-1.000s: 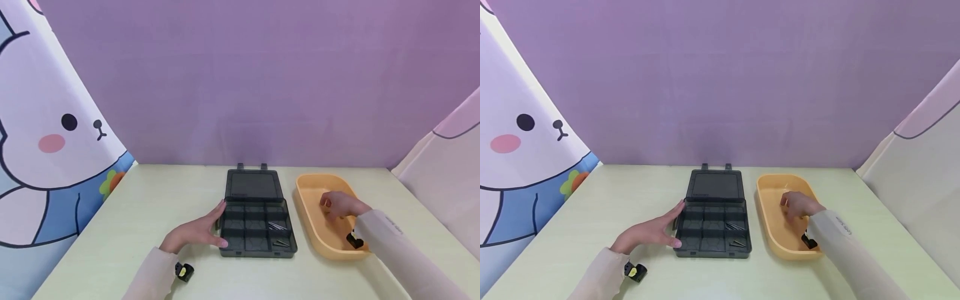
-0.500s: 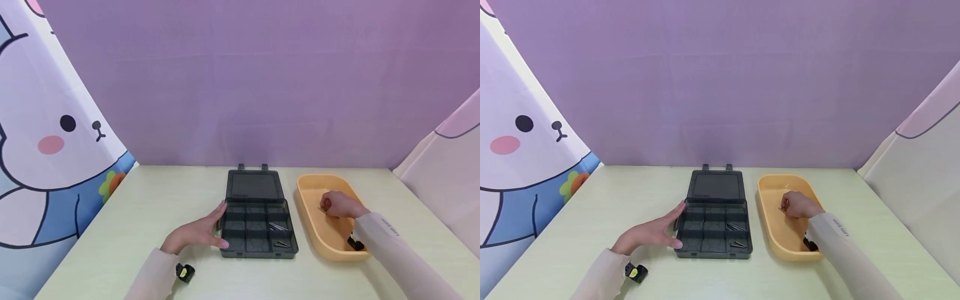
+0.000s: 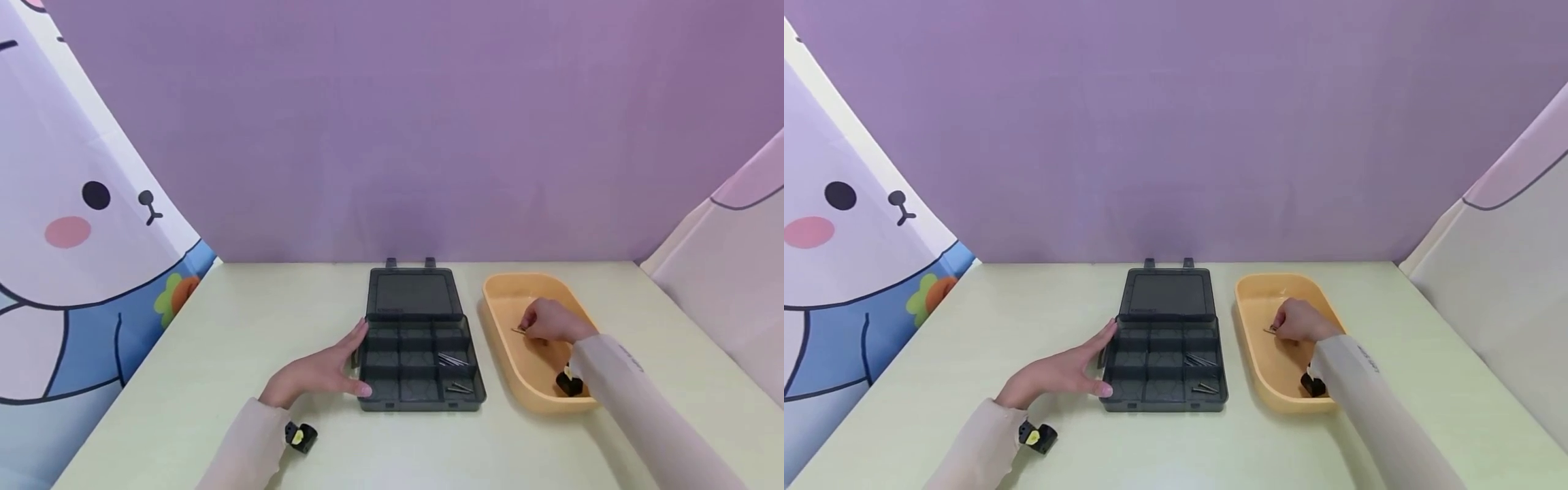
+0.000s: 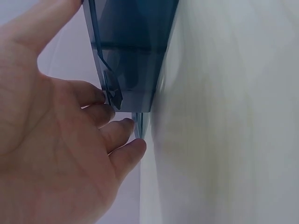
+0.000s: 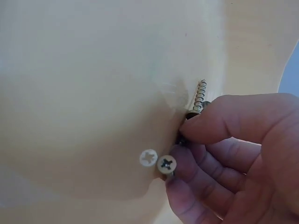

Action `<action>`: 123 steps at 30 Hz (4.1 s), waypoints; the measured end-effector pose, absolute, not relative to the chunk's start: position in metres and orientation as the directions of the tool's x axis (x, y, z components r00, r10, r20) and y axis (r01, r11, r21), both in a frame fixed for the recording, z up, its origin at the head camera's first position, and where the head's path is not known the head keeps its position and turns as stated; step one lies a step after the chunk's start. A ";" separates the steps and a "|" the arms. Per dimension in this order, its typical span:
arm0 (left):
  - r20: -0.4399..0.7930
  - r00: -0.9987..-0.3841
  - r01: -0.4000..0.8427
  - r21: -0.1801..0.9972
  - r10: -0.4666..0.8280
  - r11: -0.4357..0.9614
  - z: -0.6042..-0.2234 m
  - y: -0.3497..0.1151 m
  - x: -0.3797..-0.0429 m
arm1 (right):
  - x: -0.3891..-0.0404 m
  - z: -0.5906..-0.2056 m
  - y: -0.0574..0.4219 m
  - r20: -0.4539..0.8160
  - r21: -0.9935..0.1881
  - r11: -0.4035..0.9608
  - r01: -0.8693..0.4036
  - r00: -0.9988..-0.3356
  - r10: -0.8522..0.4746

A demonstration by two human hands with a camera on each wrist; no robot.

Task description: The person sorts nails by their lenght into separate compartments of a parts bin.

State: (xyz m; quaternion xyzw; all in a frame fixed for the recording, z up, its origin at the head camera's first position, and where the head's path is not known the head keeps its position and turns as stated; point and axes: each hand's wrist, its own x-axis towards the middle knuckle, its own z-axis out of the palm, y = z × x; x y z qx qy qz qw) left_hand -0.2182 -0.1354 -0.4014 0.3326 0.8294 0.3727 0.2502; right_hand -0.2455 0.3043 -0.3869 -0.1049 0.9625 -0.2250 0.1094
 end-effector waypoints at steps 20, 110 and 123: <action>-0.163 -0.651 0.364 0.790 0.741 0.494 -0.399 -0.138 -0.224 | -0.251 -0.382 0.300 -0.165 -0.432 0.893 -0.125 -0.963 -0.214; -0.138 -0.672 0.400 0.760 0.728 0.513 -0.405 -0.147 -0.219 | -0.226 -0.325 0.276 -0.205 -0.465 0.840 -0.280 -0.889 -0.409; -0.148 -0.675 0.383 0.768 0.723 0.514 -0.406 -0.147 -0.219 | -0.205 -0.317 0.260 -0.137 -0.482 0.807 -0.342 -0.880 -0.455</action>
